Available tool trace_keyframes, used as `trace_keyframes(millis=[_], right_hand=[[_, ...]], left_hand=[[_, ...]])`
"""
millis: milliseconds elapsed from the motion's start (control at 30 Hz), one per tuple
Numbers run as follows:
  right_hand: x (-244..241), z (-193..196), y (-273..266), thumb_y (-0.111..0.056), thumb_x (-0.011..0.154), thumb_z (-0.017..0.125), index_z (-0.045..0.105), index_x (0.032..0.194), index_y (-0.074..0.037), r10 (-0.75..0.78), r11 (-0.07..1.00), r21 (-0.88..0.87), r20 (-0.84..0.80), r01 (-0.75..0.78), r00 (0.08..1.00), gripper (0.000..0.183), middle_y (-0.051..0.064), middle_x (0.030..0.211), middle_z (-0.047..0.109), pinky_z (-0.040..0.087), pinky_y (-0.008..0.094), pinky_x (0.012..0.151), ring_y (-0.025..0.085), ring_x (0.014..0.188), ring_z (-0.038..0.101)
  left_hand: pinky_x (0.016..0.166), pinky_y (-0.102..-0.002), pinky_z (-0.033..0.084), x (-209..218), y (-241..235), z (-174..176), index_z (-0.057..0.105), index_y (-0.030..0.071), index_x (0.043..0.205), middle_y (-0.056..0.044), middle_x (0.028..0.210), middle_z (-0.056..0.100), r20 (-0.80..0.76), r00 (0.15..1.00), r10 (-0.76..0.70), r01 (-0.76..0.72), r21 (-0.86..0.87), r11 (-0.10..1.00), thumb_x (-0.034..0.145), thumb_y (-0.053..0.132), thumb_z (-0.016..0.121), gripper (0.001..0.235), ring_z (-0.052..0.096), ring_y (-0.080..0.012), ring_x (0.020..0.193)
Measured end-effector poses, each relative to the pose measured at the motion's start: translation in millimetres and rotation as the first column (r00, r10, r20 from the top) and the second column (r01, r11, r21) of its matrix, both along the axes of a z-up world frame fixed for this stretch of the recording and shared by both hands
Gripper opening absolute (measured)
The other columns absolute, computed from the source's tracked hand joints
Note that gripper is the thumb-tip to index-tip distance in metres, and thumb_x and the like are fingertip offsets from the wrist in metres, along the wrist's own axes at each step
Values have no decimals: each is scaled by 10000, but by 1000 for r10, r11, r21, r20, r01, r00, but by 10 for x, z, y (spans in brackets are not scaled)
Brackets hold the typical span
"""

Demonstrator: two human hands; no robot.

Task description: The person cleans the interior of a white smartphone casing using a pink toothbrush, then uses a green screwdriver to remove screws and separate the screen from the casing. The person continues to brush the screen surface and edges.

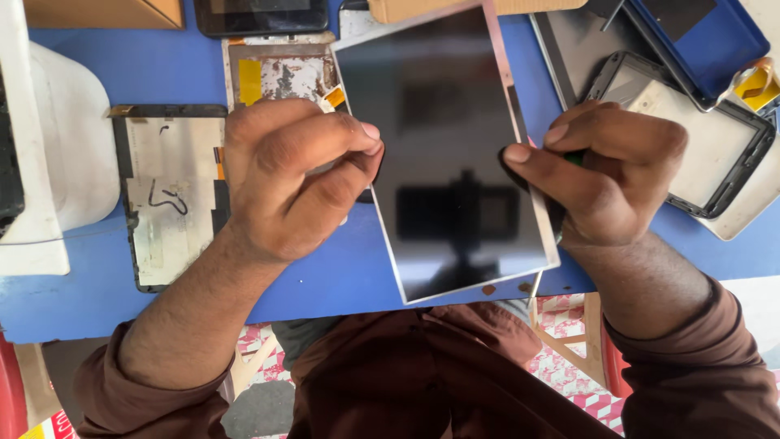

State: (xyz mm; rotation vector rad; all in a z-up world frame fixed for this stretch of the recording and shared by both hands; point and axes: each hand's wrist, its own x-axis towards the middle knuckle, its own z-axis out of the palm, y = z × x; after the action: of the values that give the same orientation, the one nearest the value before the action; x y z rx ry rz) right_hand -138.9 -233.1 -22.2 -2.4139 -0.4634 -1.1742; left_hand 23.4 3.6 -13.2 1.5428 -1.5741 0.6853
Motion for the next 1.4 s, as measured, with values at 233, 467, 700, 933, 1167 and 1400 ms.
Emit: trace_keyframes(millis=[233,467,700,933,1167,1400], right_hand=[[-61,-22,28,67,853,831,639,1021,62,-94,992,88,9,93,996,255,155,965,542,561,351,583,153,710,590],[124,1,-54,-199,1058,750,646,1162,-6,-235,949,191,-105,252,966,243,151,1008,669,487,324,607,229,693,617],[-44,-80,-24,-242,932,769,636,1142,47,442,583,810,-387,69,809,381,53,739,638,402,203,465,64,516,541],[-9,-44,28,-75,1019,764,601,1082,31,523,517,855,-360,48,772,205,66,780,661,412,178,459,30,493,548],[33,-50,2,-144,1032,755,601,1144,6,423,526,849,-308,45,852,242,77,837,683,435,169,444,40,532,571],[70,-118,-35,-131,1030,771,605,1119,-8,364,531,844,-305,73,880,225,68,803,661,433,210,476,53,522,583]], left_hand=[[636,-316,459,70,74,-8,657,115,769,-22,1033,620,58,998,5,-1,-59,998,768,-107,897,327,569,-178,900],[652,-335,495,72,104,39,631,122,799,-18,1091,578,59,998,3,1,-54,999,850,-87,875,325,594,-177,937],[585,-302,505,4,61,-3,524,157,696,-20,1014,575,153,988,20,-11,-64,998,784,-97,847,420,610,-160,833],[726,-289,620,98,-18,-129,627,34,1175,-113,1174,593,-75,994,79,-80,0,997,919,-118,832,361,666,-146,914],[828,-263,638,118,12,-104,543,38,1308,-108,1270,584,-187,979,86,-76,62,995,1029,-62,834,415,693,-206,1025],[669,-248,577,96,-9,-111,562,49,1235,-96,1093,675,-192,978,80,-56,128,990,1049,100,845,342,681,-166,870]])
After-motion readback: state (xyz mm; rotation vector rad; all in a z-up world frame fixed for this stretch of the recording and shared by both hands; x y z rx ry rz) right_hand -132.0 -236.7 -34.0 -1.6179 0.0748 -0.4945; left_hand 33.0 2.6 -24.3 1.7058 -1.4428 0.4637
